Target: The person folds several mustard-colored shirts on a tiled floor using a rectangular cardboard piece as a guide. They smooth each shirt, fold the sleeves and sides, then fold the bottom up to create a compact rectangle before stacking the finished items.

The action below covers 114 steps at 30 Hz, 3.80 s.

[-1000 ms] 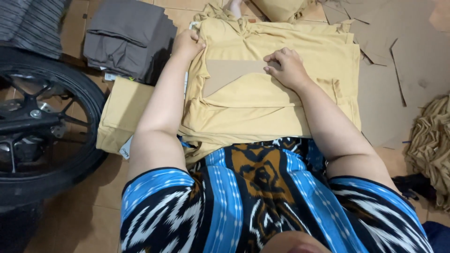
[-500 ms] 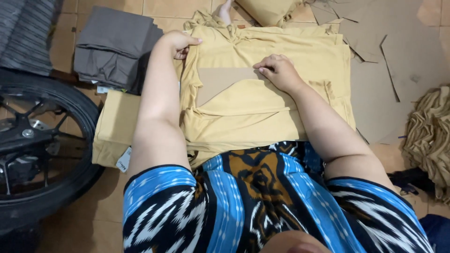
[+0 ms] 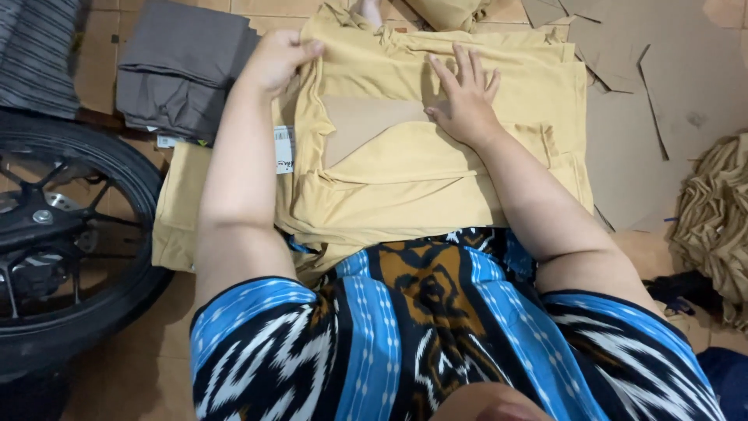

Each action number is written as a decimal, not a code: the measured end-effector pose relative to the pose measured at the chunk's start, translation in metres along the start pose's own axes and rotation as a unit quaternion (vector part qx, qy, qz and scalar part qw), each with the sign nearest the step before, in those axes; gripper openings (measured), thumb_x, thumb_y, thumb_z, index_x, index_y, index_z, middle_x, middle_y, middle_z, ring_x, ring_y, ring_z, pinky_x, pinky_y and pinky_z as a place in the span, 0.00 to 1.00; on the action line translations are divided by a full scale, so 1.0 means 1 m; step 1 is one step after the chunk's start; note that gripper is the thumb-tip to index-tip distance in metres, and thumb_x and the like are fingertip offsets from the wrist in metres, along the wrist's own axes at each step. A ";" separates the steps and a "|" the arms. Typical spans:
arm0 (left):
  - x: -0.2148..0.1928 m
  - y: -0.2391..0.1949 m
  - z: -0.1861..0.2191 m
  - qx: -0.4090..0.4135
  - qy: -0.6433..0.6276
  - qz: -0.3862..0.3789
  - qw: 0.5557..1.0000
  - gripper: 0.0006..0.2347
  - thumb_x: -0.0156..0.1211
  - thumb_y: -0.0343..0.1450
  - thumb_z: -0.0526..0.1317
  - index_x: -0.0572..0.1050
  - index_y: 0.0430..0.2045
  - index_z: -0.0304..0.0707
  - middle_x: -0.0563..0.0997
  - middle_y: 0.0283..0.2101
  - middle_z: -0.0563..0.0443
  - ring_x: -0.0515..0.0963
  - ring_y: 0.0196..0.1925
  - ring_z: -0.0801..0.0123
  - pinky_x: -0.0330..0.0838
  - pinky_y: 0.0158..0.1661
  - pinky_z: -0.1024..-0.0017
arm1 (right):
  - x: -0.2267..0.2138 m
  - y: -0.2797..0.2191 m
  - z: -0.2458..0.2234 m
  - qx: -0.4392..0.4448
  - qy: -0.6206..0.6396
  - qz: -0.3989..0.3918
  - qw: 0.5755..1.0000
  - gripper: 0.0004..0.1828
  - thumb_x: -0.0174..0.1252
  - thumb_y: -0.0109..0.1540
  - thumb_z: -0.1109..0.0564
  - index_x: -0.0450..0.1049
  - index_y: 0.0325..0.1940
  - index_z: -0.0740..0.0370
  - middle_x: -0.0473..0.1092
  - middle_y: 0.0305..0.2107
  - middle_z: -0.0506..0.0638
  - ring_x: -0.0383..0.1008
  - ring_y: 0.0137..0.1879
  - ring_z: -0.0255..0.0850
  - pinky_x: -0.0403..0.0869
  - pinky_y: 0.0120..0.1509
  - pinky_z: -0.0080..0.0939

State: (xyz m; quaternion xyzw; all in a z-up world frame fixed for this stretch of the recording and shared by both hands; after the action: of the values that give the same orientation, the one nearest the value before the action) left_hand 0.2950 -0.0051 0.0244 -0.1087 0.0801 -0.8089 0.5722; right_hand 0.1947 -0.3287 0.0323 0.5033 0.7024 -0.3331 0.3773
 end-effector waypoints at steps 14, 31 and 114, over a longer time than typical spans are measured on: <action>0.013 -0.127 -0.093 0.113 0.415 -0.001 0.903 0.11 0.64 0.72 0.46 0.77 0.19 0.48 0.85 0.36 0.60 0.74 0.70 0.57 0.16 0.72 0.47 | 0.012 0.008 0.053 -0.251 -0.248 0.111 0.929 0.12 0.58 0.60 0.54 0.75 0.48 0.48 0.76 0.28 0.45 0.77 0.36 0.48 0.59 0.68 0.69; 0.015 -0.139 -0.091 0.213 0.361 0.066 0.905 0.09 0.66 0.69 0.41 0.74 0.20 0.44 0.83 0.36 0.54 0.79 0.66 0.55 0.25 0.73 0.39 | -0.126 -0.168 0.170 -0.160 -0.393 0.282 0.860 0.25 0.63 0.63 0.67 0.87 0.51 0.33 0.80 0.61 0.43 0.79 0.64 0.45 0.38 0.81 0.74; 0.180 -0.168 0.035 0.154 0.549 0.122 0.812 0.19 0.60 0.74 0.48 0.75 0.58 0.43 0.60 0.71 0.37 0.56 0.74 0.41 0.38 0.66 0.30 | -0.070 -0.143 0.117 0.100 -0.014 0.222 0.970 0.09 0.56 0.75 0.55 0.78 0.47 0.63 0.77 0.33 0.55 0.75 0.34 0.51 0.68 0.31 0.50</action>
State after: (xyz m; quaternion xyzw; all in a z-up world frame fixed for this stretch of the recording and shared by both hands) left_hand 0.0938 -0.1195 0.1157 0.4541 0.2676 -0.6595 0.5360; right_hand 0.0953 -0.4984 0.0473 0.6772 0.5306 -0.3168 0.3994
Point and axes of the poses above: each hand's wrist, its own y-axis towards the middle knuckle, its own x-axis out of the palm, z = x × y, the point moved 7 cm from there along y, towards the middle knuckle
